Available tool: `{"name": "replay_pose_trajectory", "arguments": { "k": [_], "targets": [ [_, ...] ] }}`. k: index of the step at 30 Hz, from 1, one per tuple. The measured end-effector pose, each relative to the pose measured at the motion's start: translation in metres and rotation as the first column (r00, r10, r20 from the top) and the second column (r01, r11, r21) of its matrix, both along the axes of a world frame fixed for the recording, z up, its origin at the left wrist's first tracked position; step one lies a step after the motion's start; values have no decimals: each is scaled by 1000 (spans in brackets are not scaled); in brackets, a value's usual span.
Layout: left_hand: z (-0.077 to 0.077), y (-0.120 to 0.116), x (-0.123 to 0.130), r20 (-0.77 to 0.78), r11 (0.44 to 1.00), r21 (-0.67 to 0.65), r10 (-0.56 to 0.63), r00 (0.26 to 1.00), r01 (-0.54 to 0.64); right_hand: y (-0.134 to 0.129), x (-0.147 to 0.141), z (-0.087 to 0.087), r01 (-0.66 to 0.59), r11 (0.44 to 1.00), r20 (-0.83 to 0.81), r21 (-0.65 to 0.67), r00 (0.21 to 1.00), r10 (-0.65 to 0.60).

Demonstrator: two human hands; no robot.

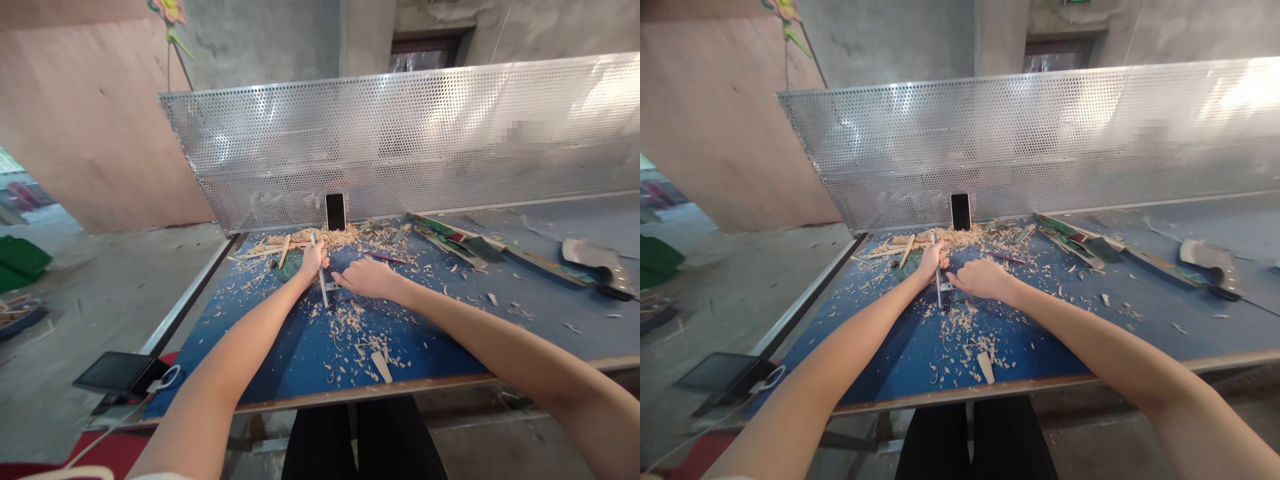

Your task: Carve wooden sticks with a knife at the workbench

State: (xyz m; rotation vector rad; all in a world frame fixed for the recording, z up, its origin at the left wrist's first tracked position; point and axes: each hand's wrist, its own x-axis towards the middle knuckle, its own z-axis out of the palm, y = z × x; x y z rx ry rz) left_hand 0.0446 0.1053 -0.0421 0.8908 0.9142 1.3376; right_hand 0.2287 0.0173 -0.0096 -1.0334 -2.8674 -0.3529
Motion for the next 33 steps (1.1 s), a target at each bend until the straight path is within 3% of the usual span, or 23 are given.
{"name": "replay_pose_trajectory", "arguments": {
  "k": [8,16,22,27,31,33],
  "targets": [
    [1,2,0,41,999,-36,-1,999,3,-19,-14,0,177,983,41,-52,984,-175],
    [-1,1,1,7,999,-18,-42,999,42,-26,-11,17,82,996,154,26,984,-85],
    [-1,0,3,2,999,-16,-46,999,46,-27,-14,29,112,994,130,-11,985,-109],
    [-4,3,1,19,998,-6,-59,998,59,-30,-12,25,113,992,140,-48,985,-105],
    [-3,8,-2,40,998,-40,-40,998,42,-41,-7,14,71,982,166,-176,985,-41],
    [-2,10,-4,51,998,-57,-21,999,24,-43,-4,11,66,988,121,-142,991,-49]
  ]
}}
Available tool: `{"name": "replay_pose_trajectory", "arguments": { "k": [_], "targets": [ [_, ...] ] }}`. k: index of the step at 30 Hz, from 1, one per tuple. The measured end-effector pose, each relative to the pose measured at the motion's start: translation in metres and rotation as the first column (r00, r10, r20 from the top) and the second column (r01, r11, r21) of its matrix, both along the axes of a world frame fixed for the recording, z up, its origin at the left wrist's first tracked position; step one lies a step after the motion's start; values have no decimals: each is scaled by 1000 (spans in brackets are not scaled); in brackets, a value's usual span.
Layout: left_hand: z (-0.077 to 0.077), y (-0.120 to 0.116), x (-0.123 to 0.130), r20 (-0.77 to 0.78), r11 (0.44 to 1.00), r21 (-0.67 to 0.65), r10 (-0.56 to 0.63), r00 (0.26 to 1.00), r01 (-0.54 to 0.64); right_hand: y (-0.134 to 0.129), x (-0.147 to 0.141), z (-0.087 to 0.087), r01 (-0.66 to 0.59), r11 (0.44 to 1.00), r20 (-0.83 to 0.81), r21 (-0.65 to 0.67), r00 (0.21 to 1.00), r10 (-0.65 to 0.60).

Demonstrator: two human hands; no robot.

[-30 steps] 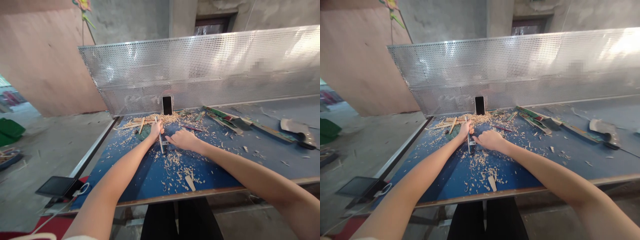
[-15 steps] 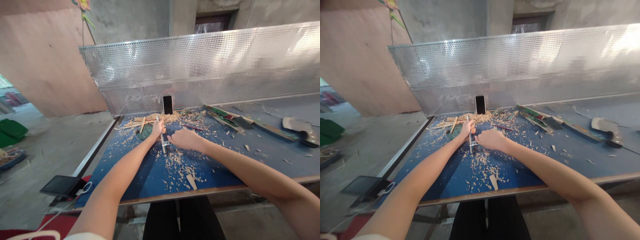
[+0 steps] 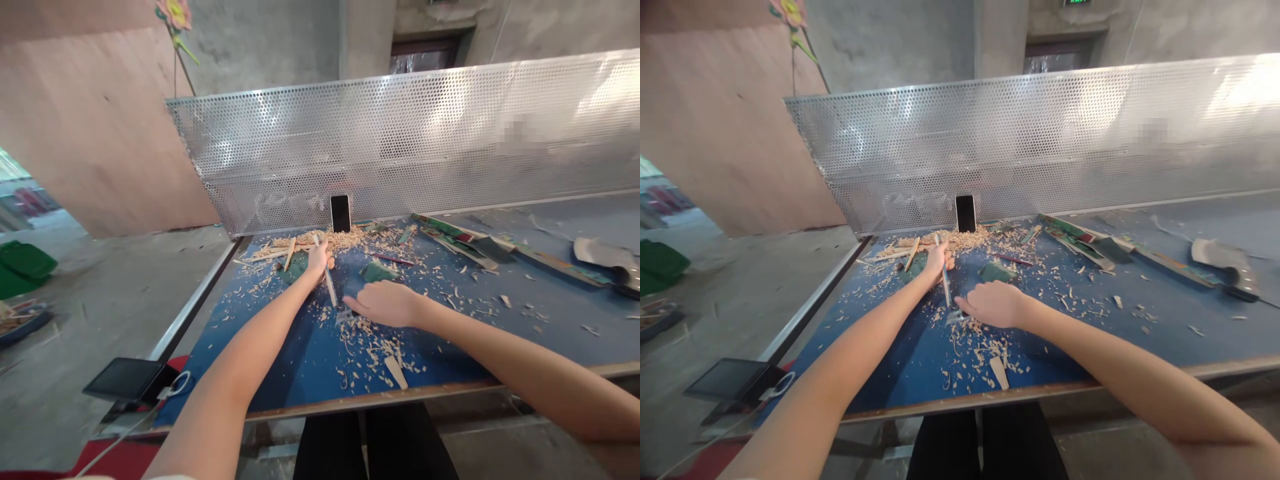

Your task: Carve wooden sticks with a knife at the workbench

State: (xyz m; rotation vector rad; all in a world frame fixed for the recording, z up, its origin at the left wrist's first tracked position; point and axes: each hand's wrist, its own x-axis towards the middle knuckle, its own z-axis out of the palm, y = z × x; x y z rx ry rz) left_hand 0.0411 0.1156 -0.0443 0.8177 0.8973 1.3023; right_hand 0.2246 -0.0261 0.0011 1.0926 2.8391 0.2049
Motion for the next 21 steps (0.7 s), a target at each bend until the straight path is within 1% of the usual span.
{"name": "replay_pose_trajectory", "arguments": {
  "k": [2,4,7,10,13,15,19,21],
  "targets": [
    [1,1,0,0,1000,12,7,1000,-7,4,2,1,54,995,-54,81,997,-50],
    [1,0,0,7,999,32,-12,1000,12,13,3,4,165,980,-136,113,979,-149],
    [2,-2,0,27,999,37,-27,999,26,30,9,8,324,943,-255,72,920,-297],
    [3,-2,-1,27,1000,13,-25,999,24,44,22,8,398,916,-306,52,879,-365],
    [3,-2,-2,35,999,9,-38,999,38,56,34,5,441,897,-364,39,842,-398],
    [3,-2,-3,35,999,14,-41,999,41,63,39,1,435,900,-390,8,830,-398],
    [3,-2,-3,27,999,32,-45,999,44,77,40,-15,428,901,-407,-73,812,-419],
    [2,-2,-3,29,999,32,-42,999,41,83,40,-23,411,908,-383,-86,827,-411]
  ]
}}
